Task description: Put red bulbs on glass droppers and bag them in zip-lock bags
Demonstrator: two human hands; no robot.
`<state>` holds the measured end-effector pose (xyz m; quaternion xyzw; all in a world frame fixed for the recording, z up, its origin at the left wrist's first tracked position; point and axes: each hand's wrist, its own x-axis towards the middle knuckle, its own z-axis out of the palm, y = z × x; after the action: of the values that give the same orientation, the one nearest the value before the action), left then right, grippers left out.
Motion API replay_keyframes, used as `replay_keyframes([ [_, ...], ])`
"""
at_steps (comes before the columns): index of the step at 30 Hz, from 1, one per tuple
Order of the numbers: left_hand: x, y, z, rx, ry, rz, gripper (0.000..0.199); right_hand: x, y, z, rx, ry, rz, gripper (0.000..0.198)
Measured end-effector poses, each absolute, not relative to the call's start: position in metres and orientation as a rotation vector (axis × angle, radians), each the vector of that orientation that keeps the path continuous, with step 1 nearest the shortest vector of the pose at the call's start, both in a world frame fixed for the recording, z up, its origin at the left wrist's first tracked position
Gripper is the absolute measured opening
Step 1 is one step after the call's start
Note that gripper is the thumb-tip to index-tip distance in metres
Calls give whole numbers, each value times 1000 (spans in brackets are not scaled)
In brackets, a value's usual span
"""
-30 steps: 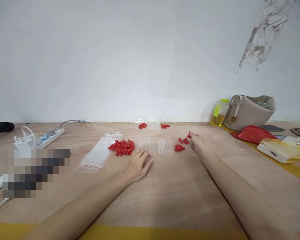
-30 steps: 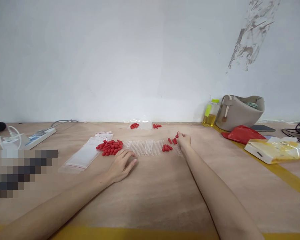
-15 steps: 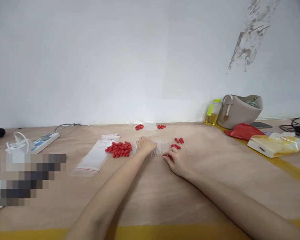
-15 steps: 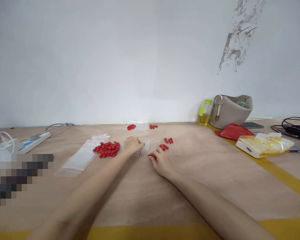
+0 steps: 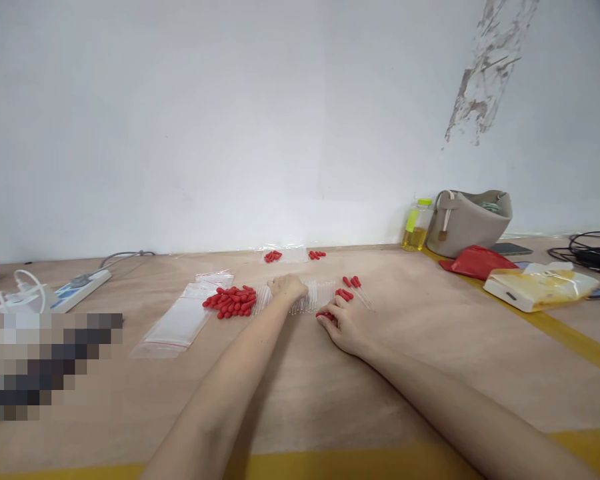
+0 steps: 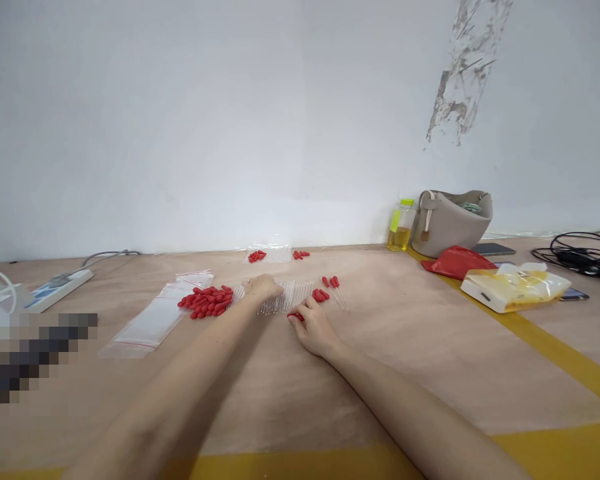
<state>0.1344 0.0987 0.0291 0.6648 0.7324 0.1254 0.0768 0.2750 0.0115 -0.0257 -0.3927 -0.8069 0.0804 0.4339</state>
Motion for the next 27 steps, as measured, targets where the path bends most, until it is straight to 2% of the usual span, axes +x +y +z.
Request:
replay_keyframes([
  [4,140,99,30,2006,2294,346,26,275,10,-24,-973,-2008,200,10],
  [8,135,87,35,2147,2202,362,23,276,11,-22,-986,-1985,185,9],
  [12,107,48,35,2440,1962,500,23,276,12,-22,-983,-1965,232,9],
  [15,77,17,19,2625,1759,592,15,276,12,-22,-993,-1968,275,8],
  [20,50,1,-13,2837,1293,1029,13,274,10,-21,-945,-1962,301,14],
  [27,54,3,-17,2942,1046,1143,26,266,4,-21,-869,-1966,345,13],
])
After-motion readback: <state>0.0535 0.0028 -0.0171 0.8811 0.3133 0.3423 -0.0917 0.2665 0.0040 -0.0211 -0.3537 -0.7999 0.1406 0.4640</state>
